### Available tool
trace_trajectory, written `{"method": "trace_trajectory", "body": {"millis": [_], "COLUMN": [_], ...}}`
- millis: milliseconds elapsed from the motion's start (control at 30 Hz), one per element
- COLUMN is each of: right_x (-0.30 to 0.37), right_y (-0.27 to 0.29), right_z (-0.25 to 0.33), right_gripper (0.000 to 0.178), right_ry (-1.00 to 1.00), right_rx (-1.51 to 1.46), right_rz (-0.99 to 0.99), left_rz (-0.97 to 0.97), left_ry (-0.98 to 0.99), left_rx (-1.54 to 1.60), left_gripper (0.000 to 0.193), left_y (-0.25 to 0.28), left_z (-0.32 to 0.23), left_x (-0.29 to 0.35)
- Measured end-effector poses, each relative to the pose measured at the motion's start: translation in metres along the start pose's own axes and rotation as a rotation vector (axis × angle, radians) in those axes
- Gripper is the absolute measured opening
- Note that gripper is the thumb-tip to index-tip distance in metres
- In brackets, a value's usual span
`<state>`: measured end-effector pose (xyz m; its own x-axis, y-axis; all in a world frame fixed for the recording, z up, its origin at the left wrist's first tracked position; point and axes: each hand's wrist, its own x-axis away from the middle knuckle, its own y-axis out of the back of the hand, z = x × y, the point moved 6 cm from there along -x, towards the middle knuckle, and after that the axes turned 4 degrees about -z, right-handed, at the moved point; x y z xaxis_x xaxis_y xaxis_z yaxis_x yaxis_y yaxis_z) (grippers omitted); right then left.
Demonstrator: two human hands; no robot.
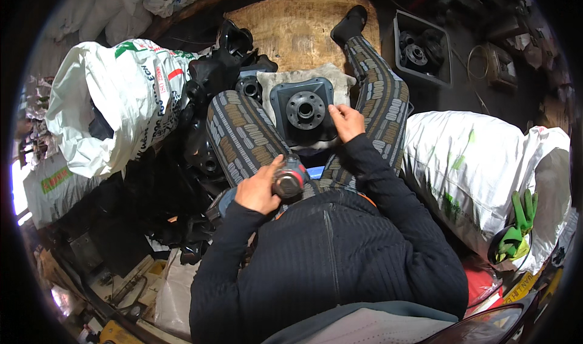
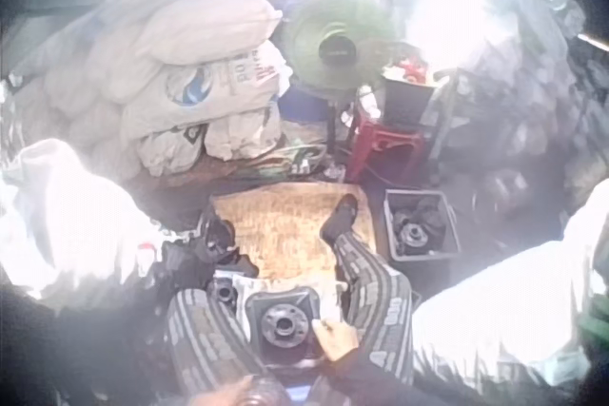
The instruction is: The person sits on the floor and uses a cordless drill to fasten screws into a black mechanical housing. They repeatedly pick up screws, align them with holes, and tighten them with the drill, occasionally placing the housing into a white bag.
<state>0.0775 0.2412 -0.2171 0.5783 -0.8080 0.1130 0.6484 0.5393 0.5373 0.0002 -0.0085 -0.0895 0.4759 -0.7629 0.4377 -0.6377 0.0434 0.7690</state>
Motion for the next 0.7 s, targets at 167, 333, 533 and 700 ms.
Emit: {"method": "trace_trajectory", "body": {"millis": [167,333,533,700], "right_x": [0.024,0.048,0.055,0.056], "right_y": [-0.012,-0.018,-0.018,-0.016], "right_z": [0.001,0.072,0.07,0.074], "right_gripper": [0.039,0.046,0.046,0.049], "right_ry": [-0.705,-0.717,-0.67,-0.684], "right_rx": [-1.732,-1.921,-1.846,-1.872], "right_rz": [0.74,0.861,0.822,0.844], "left_rz": [-0.218,-0.177,-0.177,-0.221], "left_ry": [-0.1,-0.212,-0.235,-0.333], "left_rx": [0.515,0.376,0.209,0.112], "left_gripper": [0.086,0.08,0.068,0.067], "left_y": [0.058,0.092,0.089,0.085], "left_z": [0.003,-0.037,-0.039,-0.042], "left_x": [0.02,0.014,0.012,0.01]}}
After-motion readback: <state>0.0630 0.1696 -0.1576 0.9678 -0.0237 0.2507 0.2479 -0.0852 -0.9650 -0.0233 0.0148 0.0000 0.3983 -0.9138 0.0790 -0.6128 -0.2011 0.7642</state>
